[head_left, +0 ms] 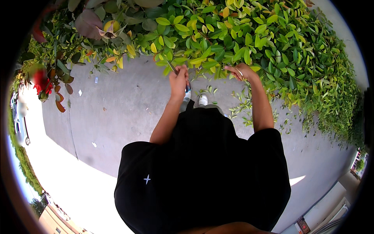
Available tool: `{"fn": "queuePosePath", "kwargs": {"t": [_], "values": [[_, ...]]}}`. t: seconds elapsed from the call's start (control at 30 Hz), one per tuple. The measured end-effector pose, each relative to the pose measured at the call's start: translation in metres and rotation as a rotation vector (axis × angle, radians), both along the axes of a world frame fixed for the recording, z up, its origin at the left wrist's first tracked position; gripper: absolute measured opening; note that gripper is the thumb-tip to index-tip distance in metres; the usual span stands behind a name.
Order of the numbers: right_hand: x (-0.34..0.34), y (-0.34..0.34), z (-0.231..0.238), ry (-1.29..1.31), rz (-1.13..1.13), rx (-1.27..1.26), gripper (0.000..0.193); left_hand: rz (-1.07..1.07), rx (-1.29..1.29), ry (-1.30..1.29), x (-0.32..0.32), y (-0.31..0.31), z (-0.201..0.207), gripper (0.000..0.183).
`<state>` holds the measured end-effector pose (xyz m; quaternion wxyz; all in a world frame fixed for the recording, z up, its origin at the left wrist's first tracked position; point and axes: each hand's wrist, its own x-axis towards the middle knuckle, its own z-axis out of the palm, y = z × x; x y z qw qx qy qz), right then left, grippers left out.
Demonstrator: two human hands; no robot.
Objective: The person trims leaves and stems from a hedge using scissors, occasionally picking off small branches by hand.
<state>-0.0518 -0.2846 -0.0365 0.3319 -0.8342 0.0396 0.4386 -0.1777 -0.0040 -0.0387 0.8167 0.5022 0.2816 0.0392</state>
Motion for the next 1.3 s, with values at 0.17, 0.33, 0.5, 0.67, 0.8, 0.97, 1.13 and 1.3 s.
{"fn": "queuePosePath", "kwargs": {"t": [0.17,0.33,0.5,0.67,0.8,0.97,1.13,1.3], "values": [[-0.027,-0.012,-0.014,-0.092,-0.11,0.095,0.057,0.026,0.0,0.009,-0.01,-0.009,-0.002,0.019],[-0.064,-0.017,-0.021,-0.04,-0.039,0.236,0.053,-0.001,0.014,0.02,-0.011,-0.021,-0.006,0.012],[-0.076,-0.025,-0.039,0.114,0.181,0.294,0.061,0.0,0.026,0.004,-0.014,-0.037,-0.006,0.019],[-0.083,-0.037,-0.018,0.124,0.385,0.112,0.077,0.039,0.029,0.039,-0.031,-0.042,-0.012,0.018],[-0.094,-0.079,-0.048,-0.237,0.74,-0.556,0.08,0.037,0.037,0.051,-0.045,-0.047,-0.015,0.014],[-0.089,-0.064,-0.037,0.024,0.533,-0.237,0.078,0.059,0.046,0.081,-0.062,-0.062,-0.019,0.014],[-0.084,-0.011,-0.024,0.136,0.029,0.476,0.069,0.067,0.05,0.102,-0.078,-0.072,-0.032,0.015],[-0.044,0.037,-0.052,0.196,-0.03,0.385,0.067,0.056,0.052,0.098,-0.082,-0.063,-0.038,0.015]]}}
